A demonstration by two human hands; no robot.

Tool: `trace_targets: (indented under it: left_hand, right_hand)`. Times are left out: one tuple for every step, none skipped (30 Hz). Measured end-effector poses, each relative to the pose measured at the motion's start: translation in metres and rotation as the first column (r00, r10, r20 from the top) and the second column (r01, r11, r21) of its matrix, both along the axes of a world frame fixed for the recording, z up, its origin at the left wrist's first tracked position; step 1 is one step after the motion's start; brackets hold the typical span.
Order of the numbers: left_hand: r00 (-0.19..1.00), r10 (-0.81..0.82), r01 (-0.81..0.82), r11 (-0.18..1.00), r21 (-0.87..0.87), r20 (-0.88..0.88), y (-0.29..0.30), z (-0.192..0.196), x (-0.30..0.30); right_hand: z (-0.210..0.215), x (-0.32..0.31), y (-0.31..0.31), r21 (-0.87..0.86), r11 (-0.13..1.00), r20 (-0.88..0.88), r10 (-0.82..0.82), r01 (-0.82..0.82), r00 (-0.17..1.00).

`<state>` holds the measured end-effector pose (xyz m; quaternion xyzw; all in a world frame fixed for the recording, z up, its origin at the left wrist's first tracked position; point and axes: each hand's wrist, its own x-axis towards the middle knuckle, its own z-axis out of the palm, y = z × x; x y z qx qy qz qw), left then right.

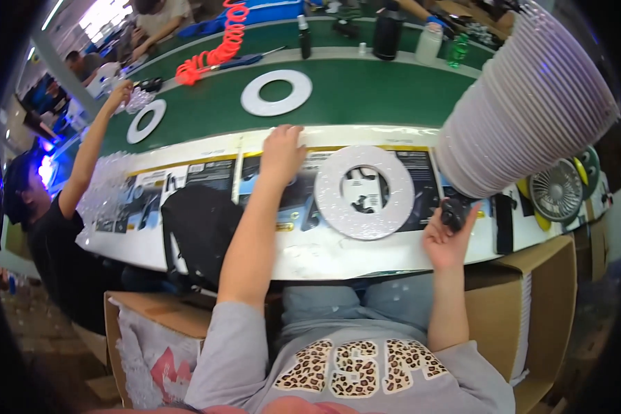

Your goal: Applying adhesive to white circular lighting fixture components using a squeeze bottle on a factory assembly line.

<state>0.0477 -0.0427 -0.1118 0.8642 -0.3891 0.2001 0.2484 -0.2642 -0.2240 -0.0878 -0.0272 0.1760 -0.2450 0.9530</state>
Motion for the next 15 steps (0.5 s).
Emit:
trace_targets:
  left_hand:
    - [0.994, 0.013, -0.011, 1.0, -0.019, 0.108, -0.003, 0.005, -0.006]
    - [0.991, -0.046, 0.057, 0.995, -0.088, 0.123, -0.005, 0.028, -0.018]
    - [0.985, -0.099, 0.12, 0.981, -0.152, 0.138, -0.003, 0.054, -0.032]
    - [0.975, -0.153, 0.184, 0.963, -0.197, 0.16, -0.004, 0.078, -0.052]
    - [0.961, -0.203, 0.246, 0.938, -0.243, 0.187, -0.005, 0.098, -0.071]
    - [0.917, -0.332, 0.386, 0.879, -0.281, 0.222, -0.006, 0.115, -0.09]
    - [0.855, -0.447, 0.513, 0.8, -0.311, 0.261, -0.007, 0.129, -0.111]
    - [0.777, -0.593, 0.629, 0.73, -0.266, 0.212, 0.0, 0.148, -0.136]
    - [0.678, -0.717, 0.732, 0.643, -0.224, 0.159, 0.011, 0.166, -0.159]
    - [0.62, -0.77, 0.783, 0.594, -0.184, 0.151, 0.021, 0.179, -0.174]
    - [0.557, -0.819, 0.829, 0.541, -0.141, 0.139, 0.027, 0.184, -0.183]
    - [0.553, -0.818, 0.832, 0.536, -0.14, 0.158, 0.032, 0.187, -0.191]
    - [0.505, -0.845, 0.859, 0.472, -0.197, 0.178, 0.033, 0.187, -0.196]
    - [0.463, -0.866, 0.876, 0.414, -0.248, 0.19, 0.033, 0.188, -0.195]
    - [0.459, -0.867, 0.879, 0.411, -0.244, 0.194, 0.033, 0.189, -0.191]
  right_hand:
    - [-0.001, 0.0, -0.001, 0.003, 1.0, 0.041, 0.012, -0.012, 0.999]
    - [-0.003, 0.0, -0.002, -0.017, 1.0, 0.049, 0.014, -0.013, 0.999]
    - [-0.003, -0.001, 0.0, -0.033, 0.999, 0.053, 0.02, -0.019, 0.998]
    - [-0.003, -0.002, -0.001, -0.032, 0.999, 0.054, 0.02, -0.018, 0.998]
    - [-0.003, -0.002, -0.001, -0.025, 1.0, 0.052, 0.018, -0.017, 0.998]
    - [-0.005, -0.003, -0.003, -0.015, 1.0, 0.047, 0.017, -0.016, 0.999]
    - [-0.008, -0.005, -0.006, -0.004, 1.0, 0.041, 0.019, -0.019, 0.999]
    - [-0.009, -0.004, -0.005, 0.03, 0.999, 0.034, 0.011, -0.012, 0.999]
    - [-0.006, 0.001, 0.0, -0.093, 0.987, -0.144, -0.142, 0.13, 0.979]
    - [0.028, 0.021, 0.025, -0.068, 0.963, -0.332, -0.268, 0.26, 0.904]
    - [0.059, 0.039, 0.046, -0.066, 0.918, -0.508, -0.369, 0.391, 0.779]
    - [0.025, 0.025, 0.023, -0.063, 0.969, -0.301, -0.248, 0.24, 0.921]
    - [-0.014, 0.005, -0.005, -0.099, 0.991, -0.086, -0.1, 0.091, 0.991]
    - [-0.017, 0.008, -0.006, -0.133, 0.989, -0.151, -0.091, 0.071, 0.984]
    - [-0.018, 0.009, -0.009, -0.134, 0.988, -0.145, -0.094, 0.075, 0.985]
